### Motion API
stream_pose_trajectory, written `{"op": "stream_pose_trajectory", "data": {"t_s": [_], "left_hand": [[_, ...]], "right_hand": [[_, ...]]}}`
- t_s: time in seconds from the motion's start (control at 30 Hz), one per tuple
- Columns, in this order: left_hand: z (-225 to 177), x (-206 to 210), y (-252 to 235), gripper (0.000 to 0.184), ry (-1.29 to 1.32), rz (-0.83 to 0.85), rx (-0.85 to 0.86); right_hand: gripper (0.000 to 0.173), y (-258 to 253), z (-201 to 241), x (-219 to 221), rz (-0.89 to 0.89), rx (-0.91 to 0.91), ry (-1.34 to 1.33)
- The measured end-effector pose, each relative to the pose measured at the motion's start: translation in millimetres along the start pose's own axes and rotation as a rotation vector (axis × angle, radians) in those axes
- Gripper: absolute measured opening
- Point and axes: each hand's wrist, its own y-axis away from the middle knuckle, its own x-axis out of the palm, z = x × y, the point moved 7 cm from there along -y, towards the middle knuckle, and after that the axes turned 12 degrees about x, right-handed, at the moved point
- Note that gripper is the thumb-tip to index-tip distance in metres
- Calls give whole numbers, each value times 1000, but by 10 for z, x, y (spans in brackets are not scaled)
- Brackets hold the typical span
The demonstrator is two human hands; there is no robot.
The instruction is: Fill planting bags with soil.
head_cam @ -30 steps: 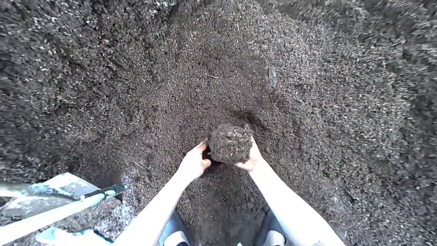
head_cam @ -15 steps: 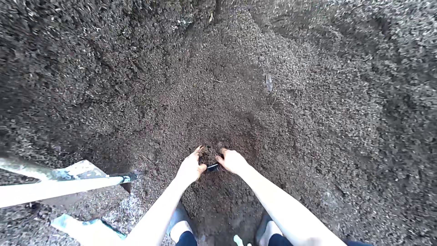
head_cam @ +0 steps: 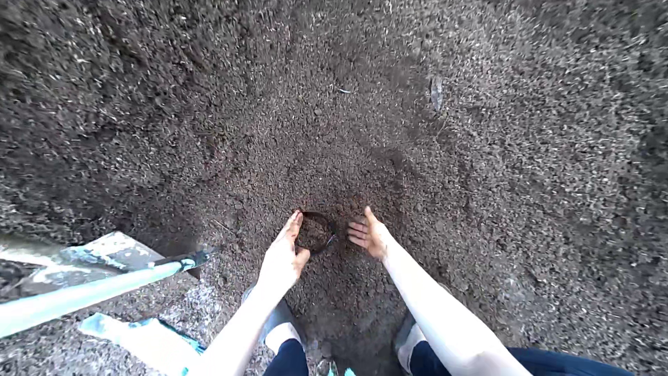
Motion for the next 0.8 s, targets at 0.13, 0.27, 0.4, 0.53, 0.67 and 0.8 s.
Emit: {"op": "stream_pose_trajectory", "data": {"t_s": [0.13, 0.27, 0.4, 0.53, 0.67, 0.8], "left_hand": [[-39, -74, -39, 53, -168, 68, -19], [-17, -118, -16, 35, -362, 9, 28], [36, -61, -40, 55, -114, 78, -34], [26, -5, -76, 72, 5, 107, -64], [-3, -19, -169, 75, 45, 121, -63], [-48, 4, -178, 77, 47, 139, -49]], "right_hand": [[84, -532, 208, 39, 49, 15, -548], [98, -906, 636, 349, 198, -67, -789], [81, -957, 1260, 720, 293, -192, -801], [74, -996, 1226, 739, 382, -183, -810], [73, -615, 1293, 744, 422, -148, -654], [75, 102, 1130, 877, 722, -95, -378]]}}
